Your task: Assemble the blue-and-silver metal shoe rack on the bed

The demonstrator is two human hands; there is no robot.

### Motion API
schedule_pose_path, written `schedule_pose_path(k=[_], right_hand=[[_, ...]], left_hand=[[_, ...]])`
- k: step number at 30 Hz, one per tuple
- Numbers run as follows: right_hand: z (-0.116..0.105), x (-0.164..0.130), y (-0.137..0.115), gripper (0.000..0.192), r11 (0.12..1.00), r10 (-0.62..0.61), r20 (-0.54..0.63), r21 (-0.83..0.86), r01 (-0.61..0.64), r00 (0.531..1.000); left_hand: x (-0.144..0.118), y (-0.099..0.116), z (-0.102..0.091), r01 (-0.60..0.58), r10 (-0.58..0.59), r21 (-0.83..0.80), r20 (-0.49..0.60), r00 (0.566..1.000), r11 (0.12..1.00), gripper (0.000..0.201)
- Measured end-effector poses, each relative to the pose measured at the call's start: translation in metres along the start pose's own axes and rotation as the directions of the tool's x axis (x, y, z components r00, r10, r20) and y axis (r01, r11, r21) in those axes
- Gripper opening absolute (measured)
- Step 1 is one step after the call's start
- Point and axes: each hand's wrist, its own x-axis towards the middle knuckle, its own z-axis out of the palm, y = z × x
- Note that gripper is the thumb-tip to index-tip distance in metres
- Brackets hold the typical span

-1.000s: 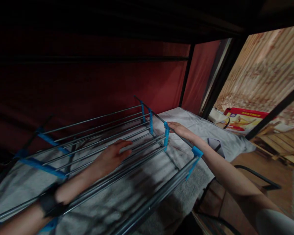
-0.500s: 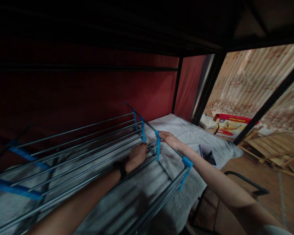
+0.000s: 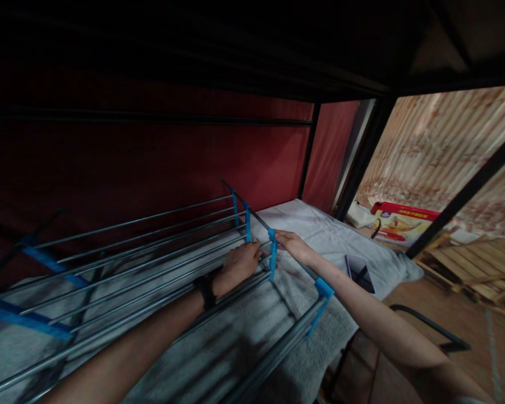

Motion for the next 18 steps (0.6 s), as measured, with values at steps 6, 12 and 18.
schedule_pose_path(k=[6, 12, 18], right_hand=[[0.0024, -0.0012, 0.0000, 0.054, 1.000, -0.014, -0.005, 0.011, 0.014, 1.000], [0.0048, -0.0022, -0.0017, 0.050, 1.000, -0.023, -0.019, 0.020, 0.023, 1.000], [0.0060, -0.0042, -0.0034, 0.049, 1.000, 0.012, -0.028, 0.024, -0.011, 1.000]], left_hand=[[-0.0012, 0.0025, -0.0046, 0.001, -0.001, -0.009, 0.000, 1.000, 1.000, 0.028], [-0.0003, -0.0006, 0.0018, -0.048, 0.047, -0.045, -0.027, 0.999, 0.998, 0.032], [-0.0007, -0.0006, -0.0029, -0.043, 0.044, -0.083, 0.011, 0.999, 0.996, 0.036]])
